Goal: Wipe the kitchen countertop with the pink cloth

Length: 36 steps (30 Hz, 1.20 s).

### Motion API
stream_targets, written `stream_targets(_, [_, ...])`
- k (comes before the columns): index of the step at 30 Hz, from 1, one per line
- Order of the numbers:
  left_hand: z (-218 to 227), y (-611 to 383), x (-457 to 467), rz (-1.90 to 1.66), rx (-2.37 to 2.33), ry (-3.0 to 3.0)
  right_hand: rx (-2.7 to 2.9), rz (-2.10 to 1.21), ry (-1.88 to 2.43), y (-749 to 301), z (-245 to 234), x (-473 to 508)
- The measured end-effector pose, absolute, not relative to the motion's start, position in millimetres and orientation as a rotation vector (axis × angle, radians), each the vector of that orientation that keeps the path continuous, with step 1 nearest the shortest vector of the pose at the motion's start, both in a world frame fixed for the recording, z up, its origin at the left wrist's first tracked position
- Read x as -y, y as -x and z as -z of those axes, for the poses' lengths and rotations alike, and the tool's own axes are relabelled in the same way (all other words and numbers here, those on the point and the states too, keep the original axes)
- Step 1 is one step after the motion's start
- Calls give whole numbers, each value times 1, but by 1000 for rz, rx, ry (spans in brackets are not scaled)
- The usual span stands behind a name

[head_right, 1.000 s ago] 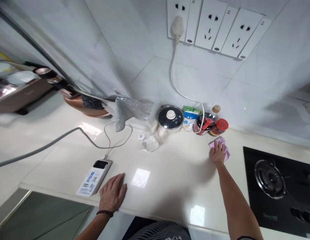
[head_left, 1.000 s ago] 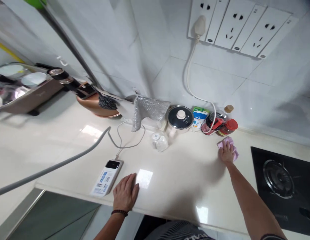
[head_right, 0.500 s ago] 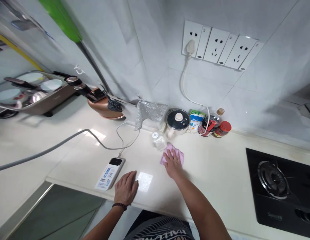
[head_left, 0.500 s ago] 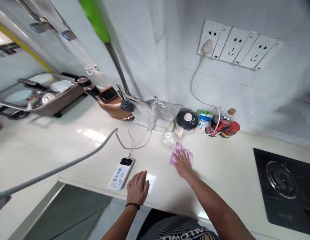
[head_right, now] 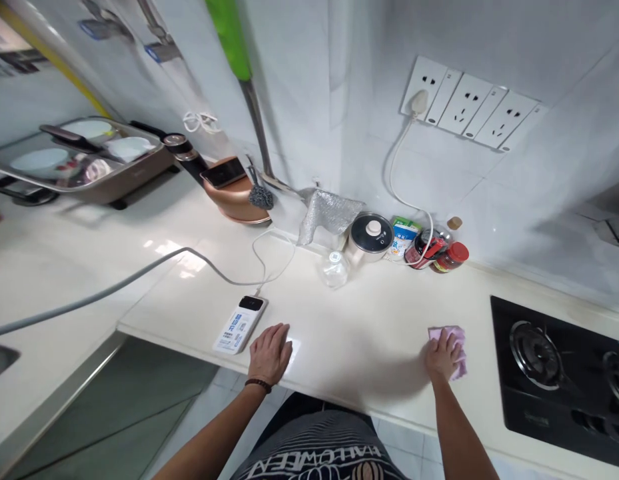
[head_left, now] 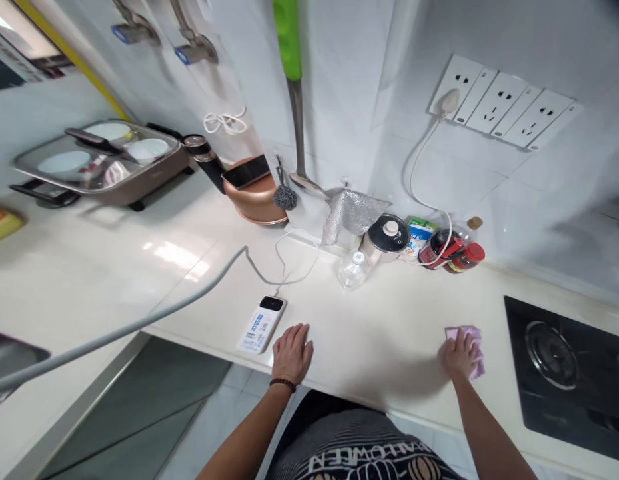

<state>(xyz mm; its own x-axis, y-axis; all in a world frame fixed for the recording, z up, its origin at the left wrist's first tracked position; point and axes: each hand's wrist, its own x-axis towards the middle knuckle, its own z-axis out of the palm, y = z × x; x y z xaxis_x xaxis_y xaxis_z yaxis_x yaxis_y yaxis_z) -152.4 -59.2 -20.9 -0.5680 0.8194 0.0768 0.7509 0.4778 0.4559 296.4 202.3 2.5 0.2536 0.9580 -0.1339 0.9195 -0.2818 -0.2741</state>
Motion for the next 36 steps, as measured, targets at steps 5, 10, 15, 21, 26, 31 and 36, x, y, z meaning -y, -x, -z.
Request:
stream_targets(5, [21,151,58,-707,-2551,-1374,2050,-424,2217,-208,-1,-164])
stream_targets(10, [16,150,57,-703,-2551,-1365,2791,-754,1546,-84,-14,-101])
stream_targets(15, [10,149,56,-678,-2544,-1376,3085,-923,812,-57,-20,-39])
stream_targets(21, [10,147,54,-678,-2543,-1340,2898,-747,1357,-156,-11,-76])
stream_targets(26, [10,146,54,-694,-2535,-1330,2212,-349,2187,-292,-5,-112])
stream_targets(31, [11,146,54,-720,-2528,-1329,1712,-273,2455,-354,-4,-103])
stream_targets(36, [12,146,54,-726,-2518,-1340,1947,-272,2199,-278,3,-86])
